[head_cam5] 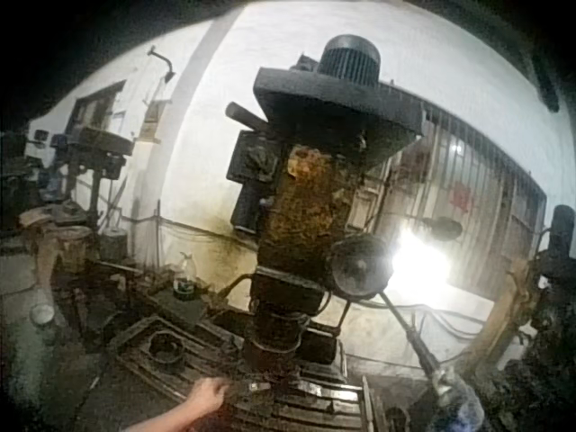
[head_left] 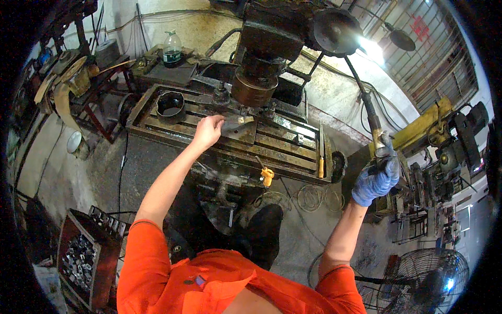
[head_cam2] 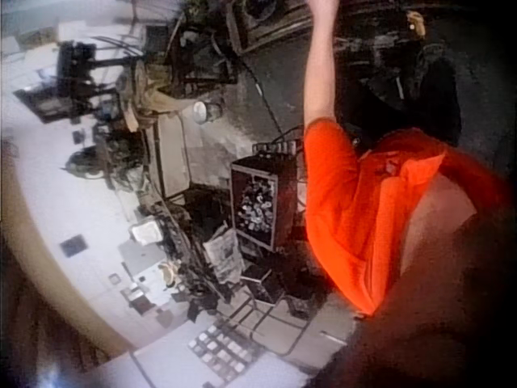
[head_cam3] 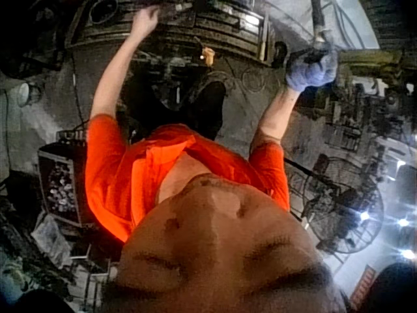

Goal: The person operates a milling machine by picking up small metal parts from a bin, placing them into a fixture on the machine table, and tightening them with a hand tool. The person then uses a manual lever to move the worktable and applies an air hose to clear debris after each cycle.

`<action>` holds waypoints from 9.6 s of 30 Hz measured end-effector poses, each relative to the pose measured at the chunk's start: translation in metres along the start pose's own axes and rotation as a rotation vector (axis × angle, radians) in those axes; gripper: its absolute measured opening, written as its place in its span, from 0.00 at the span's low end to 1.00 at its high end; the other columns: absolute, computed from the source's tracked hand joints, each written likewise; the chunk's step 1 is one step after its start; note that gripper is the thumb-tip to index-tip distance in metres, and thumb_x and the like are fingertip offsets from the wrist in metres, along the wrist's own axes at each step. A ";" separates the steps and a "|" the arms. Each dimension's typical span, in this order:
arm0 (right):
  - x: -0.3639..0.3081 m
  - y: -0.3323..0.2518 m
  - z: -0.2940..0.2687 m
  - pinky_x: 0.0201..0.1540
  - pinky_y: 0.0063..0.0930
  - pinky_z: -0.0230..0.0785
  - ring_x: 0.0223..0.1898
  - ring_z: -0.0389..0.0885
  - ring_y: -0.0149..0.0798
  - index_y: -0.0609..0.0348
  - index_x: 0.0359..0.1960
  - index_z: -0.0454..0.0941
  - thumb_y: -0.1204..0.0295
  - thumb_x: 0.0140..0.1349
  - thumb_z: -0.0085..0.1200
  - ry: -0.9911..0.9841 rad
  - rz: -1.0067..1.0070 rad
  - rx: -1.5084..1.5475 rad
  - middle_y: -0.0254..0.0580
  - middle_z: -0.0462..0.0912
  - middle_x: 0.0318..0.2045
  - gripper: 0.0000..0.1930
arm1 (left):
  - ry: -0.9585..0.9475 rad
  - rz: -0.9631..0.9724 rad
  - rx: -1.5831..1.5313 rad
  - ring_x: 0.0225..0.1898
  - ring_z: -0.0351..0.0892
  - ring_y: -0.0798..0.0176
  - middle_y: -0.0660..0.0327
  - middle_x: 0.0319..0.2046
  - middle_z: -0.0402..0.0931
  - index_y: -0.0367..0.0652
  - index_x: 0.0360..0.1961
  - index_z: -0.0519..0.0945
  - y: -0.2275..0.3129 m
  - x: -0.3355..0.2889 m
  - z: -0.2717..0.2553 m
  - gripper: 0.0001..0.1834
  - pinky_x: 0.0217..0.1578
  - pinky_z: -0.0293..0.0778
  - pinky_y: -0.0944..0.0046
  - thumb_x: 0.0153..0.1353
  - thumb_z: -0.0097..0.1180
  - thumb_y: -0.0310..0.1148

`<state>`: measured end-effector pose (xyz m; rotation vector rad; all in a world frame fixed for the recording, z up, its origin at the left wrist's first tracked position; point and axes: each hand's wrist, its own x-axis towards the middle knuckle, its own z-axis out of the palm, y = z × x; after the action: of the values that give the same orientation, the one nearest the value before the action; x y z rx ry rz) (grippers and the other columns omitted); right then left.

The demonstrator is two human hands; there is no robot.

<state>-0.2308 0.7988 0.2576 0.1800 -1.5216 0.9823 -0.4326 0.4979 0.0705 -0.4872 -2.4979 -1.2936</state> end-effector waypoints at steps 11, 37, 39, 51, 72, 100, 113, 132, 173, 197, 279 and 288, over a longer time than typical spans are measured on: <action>-0.017 0.008 -0.002 0.36 0.23 0.58 0.27 0.66 0.26 0.72 0.41 0.75 0.58 0.61 0.43 -0.004 0.074 0.114 0.37 0.75 0.24 0.23 | -0.085 -0.151 -0.251 0.14 0.73 0.68 0.56 0.21 0.76 0.32 0.42 0.74 -0.011 -0.017 -0.030 0.13 0.18 0.69 0.66 0.61 0.44 0.29; 0.026 -0.002 0.001 0.55 0.46 0.59 0.43 0.75 0.49 0.70 0.28 0.75 0.58 0.61 0.39 -0.069 -0.189 0.076 0.56 0.78 0.36 0.23 | 0.016 -0.049 -0.175 0.33 0.75 0.47 0.46 0.28 0.75 0.37 0.39 0.74 0.006 -0.004 0.010 0.12 0.35 0.68 0.56 0.57 0.47 0.33; 0.033 -0.004 0.002 0.55 0.46 0.58 0.43 0.76 0.49 0.70 0.27 0.75 0.58 0.61 0.39 -0.077 -0.232 0.092 0.57 0.78 0.36 0.23 | 0.012 -0.063 -0.168 0.33 0.75 0.47 0.46 0.28 0.75 0.36 0.39 0.74 0.007 -0.003 0.012 0.12 0.35 0.68 0.57 0.57 0.47 0.33; 0.100 -0.026 0.007 0.55 0.56 0.58 0.39 0.77 0.54 0.73 0.23 0.73 0.62 0.61 0.38 -0.133 -0.388 0.034 0.57 0.79 0.29 0.22 | 0.060 -0.034 -0.215 0.33 0.75 0.46 0.47 0.29 0.75 0.36 0.37 0.74 0.005 0.007 0.022 0.10 0.34 0.69 0.56 0.57 0.48 0.30; 0.078 -0.029 -0.022 0.37 0.26 0.68 0.34 0.76 0.33 0.67 0.40 0.76 0.73 0.62 0.42 0.047 -0.049 -0.091 0.43 0.79 0.36 0.12 | 0.269 0.116 0.069 0.35 0.74 0.45 0.47 0.29 0.74 0.37 0.35 0.74 -0.033 -0.004 -0.068 0.08 0.35 0.69 0.53 0.55 0.49 0.28; -0.144 0.034 0.025 0.35 0.30 0.70 0.29 0.76 0.35 0.59 0.43 0.71 0.66 0.46 0.62 -0.495 0.730 -0.093 0.37 0.79 0.31 0.22 | 0.079 -0.081 0.590 0.32 0.77 0.50 0.52 0.28 0.78 0.41 0.39 0.78 -0.082 -0.057 -0.205 0.15 0.32 0.72 0.56 0.53 0.54 0.38; -0.124 0.064 0.170 0.40 0.38 0.71 0.37 0.79 0.49 0.60 0.31 0.80 0.57 0.49 0.46 -1.441 0.343 -1.088 0.52 0.80 0.34 0.19 | 0.135 -0.122 0.522 0.26 0.77 0.51 0.50 0.22 0.76 0.42 0.39 0.78 -0.061 -0.094 -0.228 0.15 0.28 0.71 0.57 0.54 0.54 0.39; -0.172 -0.063 0.094 0.24 0.32 0.66 0.19 0.77 0.40 0.61 0.25 0.77 0.58 0.46 0.60 -1.790 0.389 -0.329 0.49 0.76 0.16 0.17 | -0.437 0.144 -0.187 0.32 0.76 0.50 0.46 0.30 0.76 0.36 0.42 0.74 -0.045 -0.158 -0.119 0.19 0.34 0.71 0.58 0.46 0.53 0.32; -0.202 -0.055 0.068 0.26 0.26 0.67 0.22 0.74 0.29 0.62 0.29 0.76 0.66 0.47 0.63 -1.691 0.601 -0.222 0.39 0.79 0.21 0.13 | 0.158 -1.203 0.695 0.44 0.74 0.47 0.48 0.40 0.75 0.43 0.38 0.76 -0.263 -0.433 -0.376 0.16 0.42 0.70 0.52 0.48 0.54 0.38; -0.202 -0.104 0.113 0.33 0.40 0.69 0.30 0.77 0.53 0.54 0.31 0.75 0.51 0.46 0.56 -1.886 0.154 -0.188 0.52 0.78 0.25 0.20 | 0.848 -0.509 -0.752 0.21 0.69 0.74 0.65 0.25 0.70 0.38 0.37 0.72 -0.071 -0.312 -0.374 0.13 0.24 0.77 0.66 0.56 0.53 0.37; 0.036 -0.018 0.006 0.56 0.48 0.56 0.40 0.74 0.50 0.64 0.19 0.65 0.58 0.61 0.36 -0.022 -0.038 0.287 0.59 0.77 0.33 0.21 | -0.088 -0.116 0.365 0.33 0.78 0.50 0.51 0.28 0.78 0.41 0.30 0.80 0.006 0.070 0.066 0.17 0.35 0.73 0.54 0.45 0.60 0.43; 0.040 -0.013 0.007 0.49 0.47 0.64 0.36 0.76 0.43 0.64 0.22 0.68 0.60 0.61 0.36 -0.146 -0.253 0.043 0.53 0.78 0.31 0.19 | -0.103 -0.099 0.347 0.34 0.77 0.49 0.50 0.28 0.78 0.39 0.30 0.79 0.003 0.069 0.068 0.17 0.35 0.73 0.53 0.45 0.59 0.43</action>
<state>-0.2368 0.8029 0.2996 0.4728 -1.5659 0.8137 -0.5001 0.5668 0.0627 -0.3583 -2.7846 -0.8553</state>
